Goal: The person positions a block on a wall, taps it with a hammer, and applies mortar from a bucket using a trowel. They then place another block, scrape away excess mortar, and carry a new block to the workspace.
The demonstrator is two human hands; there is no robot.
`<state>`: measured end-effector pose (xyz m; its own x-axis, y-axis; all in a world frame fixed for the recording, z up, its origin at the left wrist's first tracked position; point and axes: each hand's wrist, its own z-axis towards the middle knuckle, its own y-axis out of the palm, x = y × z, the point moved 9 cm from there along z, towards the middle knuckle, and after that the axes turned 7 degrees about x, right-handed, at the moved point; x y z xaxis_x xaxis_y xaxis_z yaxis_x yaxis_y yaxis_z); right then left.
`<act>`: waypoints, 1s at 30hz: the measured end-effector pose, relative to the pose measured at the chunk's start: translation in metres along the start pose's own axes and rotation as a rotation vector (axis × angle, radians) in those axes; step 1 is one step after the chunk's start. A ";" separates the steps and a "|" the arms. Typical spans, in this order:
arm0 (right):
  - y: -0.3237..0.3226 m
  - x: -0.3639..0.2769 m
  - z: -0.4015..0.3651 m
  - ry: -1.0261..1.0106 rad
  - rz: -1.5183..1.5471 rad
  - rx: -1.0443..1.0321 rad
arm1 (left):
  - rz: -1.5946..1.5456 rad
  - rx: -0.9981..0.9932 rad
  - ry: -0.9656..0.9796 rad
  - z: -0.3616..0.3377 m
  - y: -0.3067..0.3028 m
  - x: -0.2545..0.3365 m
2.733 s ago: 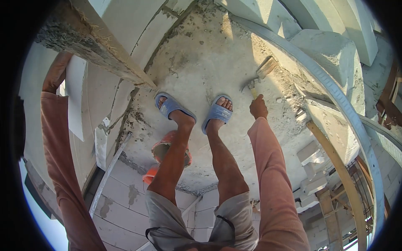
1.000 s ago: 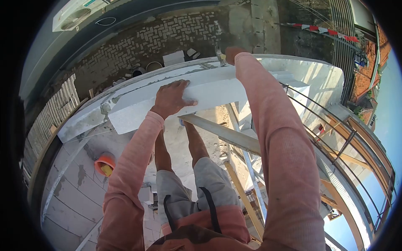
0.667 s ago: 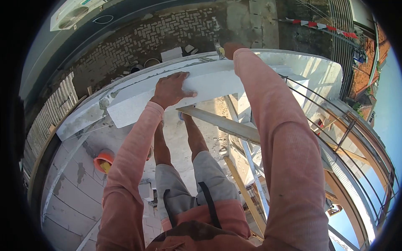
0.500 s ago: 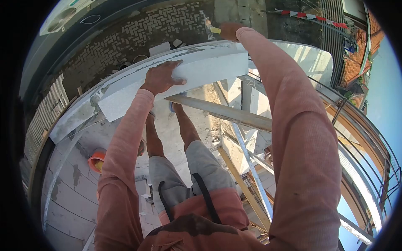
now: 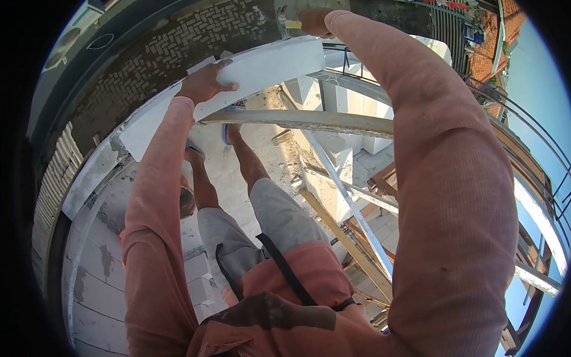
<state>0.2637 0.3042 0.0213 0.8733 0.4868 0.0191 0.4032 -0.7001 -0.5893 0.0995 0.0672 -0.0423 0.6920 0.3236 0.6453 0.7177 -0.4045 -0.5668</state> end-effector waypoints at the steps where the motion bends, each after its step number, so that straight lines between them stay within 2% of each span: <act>1: 0.008 0.006 0.020 -0.092 -0.100 0.011 | -0.007 0.005 -0.003 0.000 -0.003 -0.002; 3: 0.025 0.017 0.050 -0.273 -0.304 0.032 | -0.052 -0.020 -0.037 -0.003 -0.008 -0.001; 6: 0.006 0.000 0.001 -0.035 -0.225 -0.067 | -0.083 -0.026 -0.048 -0.004 -0.009 0.003; 9: 0.025 0.015 0.045 -0.259 -0.369 0.066 | -0.065 -0.018 -0.049 -0.005 -0.009 0.005; 15: -0.004 -0.014 0.016 -0.073 -0.337 0.024 | -0.061 -0.086 -0.038 0.008 0.012 -0.009; 18: -0.035 -0.039 -0.013 -0.116 -0.137 0.314 | -0.017 -0.036 -0.034 0.008 0.003 -0.007; 19: -0.036 -0.041 -0.019 -0.107 -0.119 0.348 | 0.005 -0.020 -0.036 0.003 0.002 -0.005; 22: 0.011 -0.036 0.026 -0.610 -0.992 0.466 | 0.004 -0.062 -0.078 0.003 0.004 -0.008; 24: -0.035 -0.049 -0.026 -0.119 -0.106 0.462 | -0.040 -0.097 -0.052 0.001 0.002 -0.002; 25: -0.032 -0.060 -0.067 0.125 0.340 0.442 | -0.057 -0.114 -0.036 0.001 0.000 0.000; 27: -0.009 -0.088 -0.150 0.206 0.764 0.809 | -0.065 -0.081 0.009 0.004 0.000 -0.001; 28: 0.010 -0.106 -0.181 0.136 1.020 1.000 | -0.064 -0.073 0.036 0.006 0.004 -0.003; 29: 0.043 -0.122 -0.201 0.194 1.245 0.967 | -0.122 -0.112 0.083 0.008 0.010 -0.009; 30: 0.072 -0.145 -0.220 0.269 1.573 0.769 | -0.176 -0.153 0.129 0.013 0.014 -0.018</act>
<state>0.2267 0.0684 0.1535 0.3206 -0.4876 -0.8121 -0.9206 0.0413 -0.3883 0.0982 0.0667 -0.0684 0.5352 0.2928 0.7924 0.7991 -0.4796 -0.3625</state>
